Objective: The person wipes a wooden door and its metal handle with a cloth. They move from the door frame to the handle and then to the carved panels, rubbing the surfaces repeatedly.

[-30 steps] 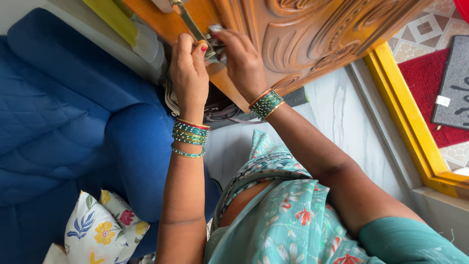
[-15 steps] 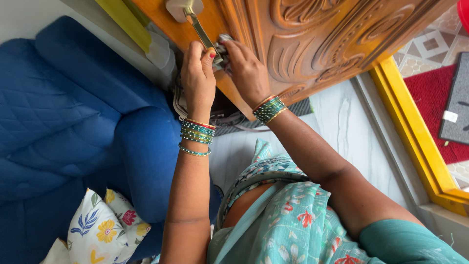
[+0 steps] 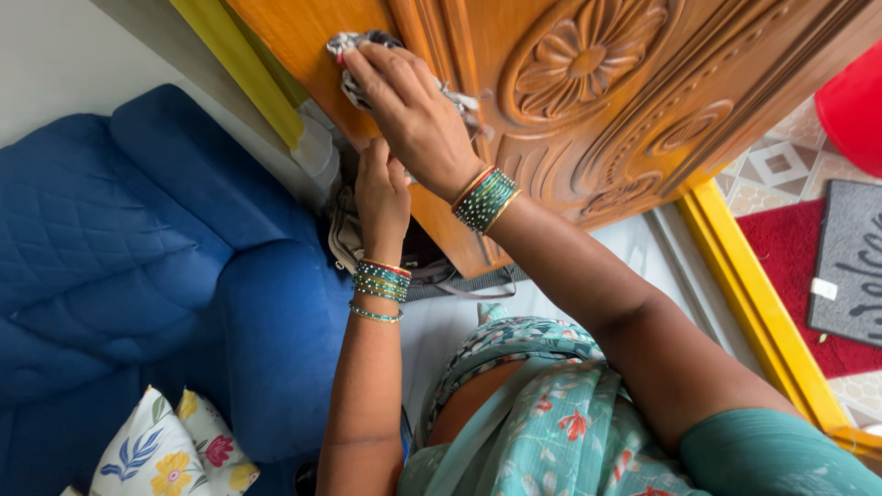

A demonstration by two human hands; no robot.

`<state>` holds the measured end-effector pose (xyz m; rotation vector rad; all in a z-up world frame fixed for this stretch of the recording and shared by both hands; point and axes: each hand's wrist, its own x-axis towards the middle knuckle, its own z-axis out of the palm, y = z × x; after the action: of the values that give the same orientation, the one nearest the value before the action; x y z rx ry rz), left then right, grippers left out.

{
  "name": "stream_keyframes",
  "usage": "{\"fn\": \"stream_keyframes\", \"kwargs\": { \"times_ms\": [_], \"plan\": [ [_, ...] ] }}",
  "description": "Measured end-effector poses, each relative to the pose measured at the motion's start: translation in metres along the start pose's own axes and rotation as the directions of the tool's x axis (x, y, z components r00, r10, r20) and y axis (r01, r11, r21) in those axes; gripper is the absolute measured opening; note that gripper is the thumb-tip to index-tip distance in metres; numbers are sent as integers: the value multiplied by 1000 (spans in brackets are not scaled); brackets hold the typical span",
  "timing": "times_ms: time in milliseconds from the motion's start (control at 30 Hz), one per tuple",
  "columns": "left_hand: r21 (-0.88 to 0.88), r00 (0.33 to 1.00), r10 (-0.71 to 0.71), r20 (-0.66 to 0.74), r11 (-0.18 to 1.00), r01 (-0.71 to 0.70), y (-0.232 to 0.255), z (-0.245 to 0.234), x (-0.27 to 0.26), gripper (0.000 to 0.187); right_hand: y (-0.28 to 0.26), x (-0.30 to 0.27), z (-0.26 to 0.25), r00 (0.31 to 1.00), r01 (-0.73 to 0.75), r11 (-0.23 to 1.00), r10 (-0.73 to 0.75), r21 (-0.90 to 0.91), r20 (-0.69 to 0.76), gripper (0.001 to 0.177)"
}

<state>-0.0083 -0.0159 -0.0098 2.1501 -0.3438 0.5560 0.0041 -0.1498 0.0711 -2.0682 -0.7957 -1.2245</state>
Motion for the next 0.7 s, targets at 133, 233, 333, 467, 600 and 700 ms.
{"fn": "stream_keyframes", "kwargs": {
  "times_ms": [133, 233, 333, 467, 600, 700],
  "plan": [
    [3, 992, -122, 5, 992, 122, -2, 5, 0, 17, 6, -9, 4, 998, -52, 997, 53, -56, 21, 64],
    [69, 997, -65, -45, 995, 68, -6, 8, -2, 17, 16, -24, 10, 983, -172, 985, 171, 1, 72, 57],
    [76, 995, -7, -101, 997, 15, -4, 11, -2, 17, 25, -37, 13, 945, -281, 959, 281, -25, 168, 55],
    [94, 994, -21, -112, 995, 32, 1, 12, -2, 17, 28, -32, 7, 966, -238, 971, 233, 31, 108, 49],
    [72, 968, -251, -4, 966, 250, 4, 11, -2, 19, 18, -2, -9, 1000, -15, 991, 14, 134, 7, 53],
    [81, 993, -99, -69, 991, 104, -5, 14, -4, 18, 15, 20, -5, 971, 168, 985, -172, 40, 168, 49]
  ]
}}
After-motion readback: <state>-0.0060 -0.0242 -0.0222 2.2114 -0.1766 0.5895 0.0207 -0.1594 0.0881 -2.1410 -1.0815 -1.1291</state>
